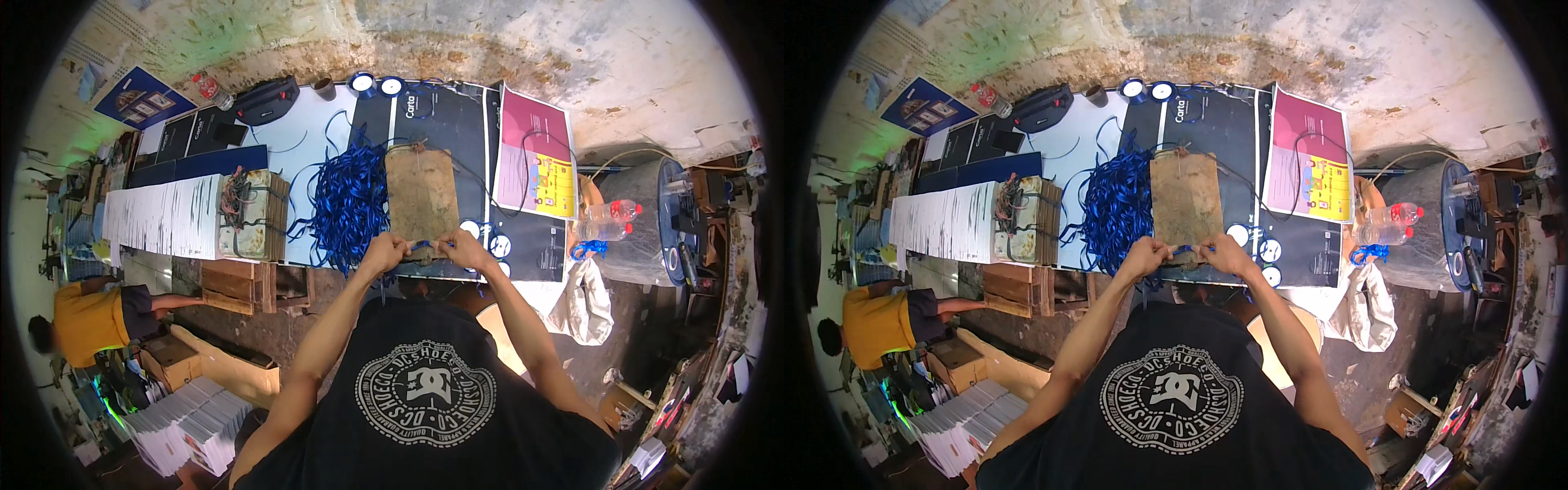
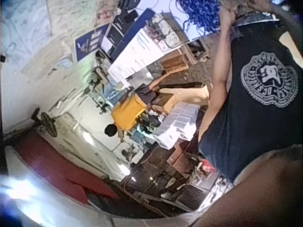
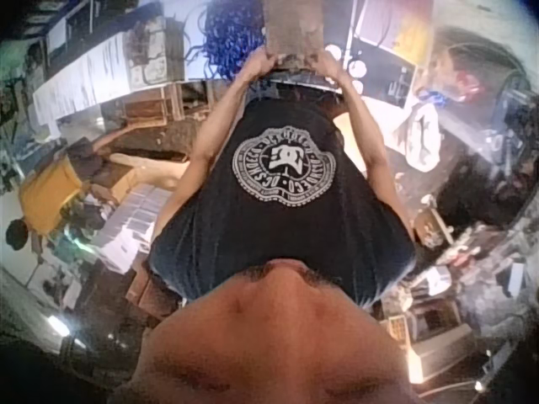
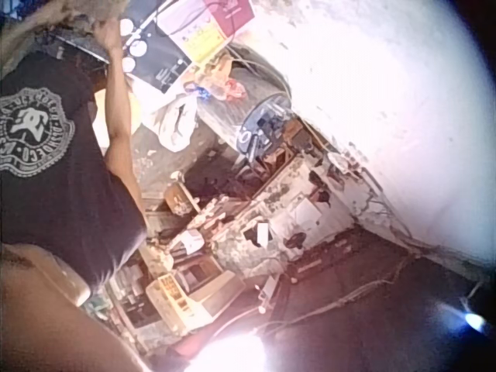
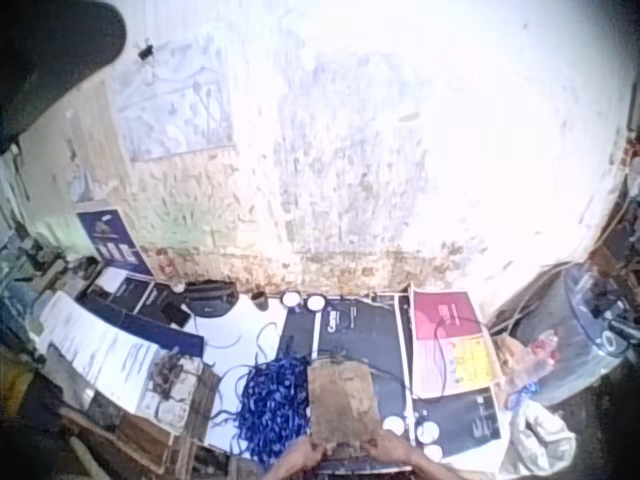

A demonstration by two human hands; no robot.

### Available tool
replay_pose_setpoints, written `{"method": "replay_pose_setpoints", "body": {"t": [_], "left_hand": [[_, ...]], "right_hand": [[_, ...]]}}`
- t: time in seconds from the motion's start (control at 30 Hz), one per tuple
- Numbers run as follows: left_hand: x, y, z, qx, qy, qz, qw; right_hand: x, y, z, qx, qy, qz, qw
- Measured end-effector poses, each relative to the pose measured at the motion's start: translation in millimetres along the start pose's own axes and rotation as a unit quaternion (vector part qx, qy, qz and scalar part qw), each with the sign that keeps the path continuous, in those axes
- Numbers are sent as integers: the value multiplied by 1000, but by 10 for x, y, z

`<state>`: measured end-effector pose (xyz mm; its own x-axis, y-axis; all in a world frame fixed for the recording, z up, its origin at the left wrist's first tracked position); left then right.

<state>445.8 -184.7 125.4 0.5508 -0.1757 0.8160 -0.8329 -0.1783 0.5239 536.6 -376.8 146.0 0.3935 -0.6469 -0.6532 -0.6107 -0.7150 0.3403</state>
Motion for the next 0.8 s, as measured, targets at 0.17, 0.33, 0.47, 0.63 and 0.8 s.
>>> {"method": "replay_pose_setpoints", "body": {"t": [0.17, 0.33, 0.47, 0.63, 0.8], "left_hand": [[42, 143, -2, 9, -13, 9, 1000], [456, 121, -206, 30, -52, 83, 995], [769, -113, -398, 46, -33, 157, 986], [912, -616, -615, 69, -71, 187, 977], [992, -947, -659, 78, -85, 206, 972]], "right_hand": [[-50, 94, -12, 34, -13, -21, 999], [-303, 6, -353, 26, 31, 36, 999], [-247, -323, -550, 92, 52, -18, 994], [-393, -740, -881, 115, 77, -26, 990], [-266, -1061, -971, 129, 70, -16, 989]]}}
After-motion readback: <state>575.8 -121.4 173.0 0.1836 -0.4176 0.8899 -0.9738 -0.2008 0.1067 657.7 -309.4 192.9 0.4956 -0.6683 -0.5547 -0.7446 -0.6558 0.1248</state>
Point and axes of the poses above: each hand's wrist, its own y-axis away from the middle knuckle, its own z-axis out of the palm, x = y × z, the point moved 2 cm from there along -y, towards the middle knuckle, and after that the axes turned 13 degrees about y, right-handed, at the moved point
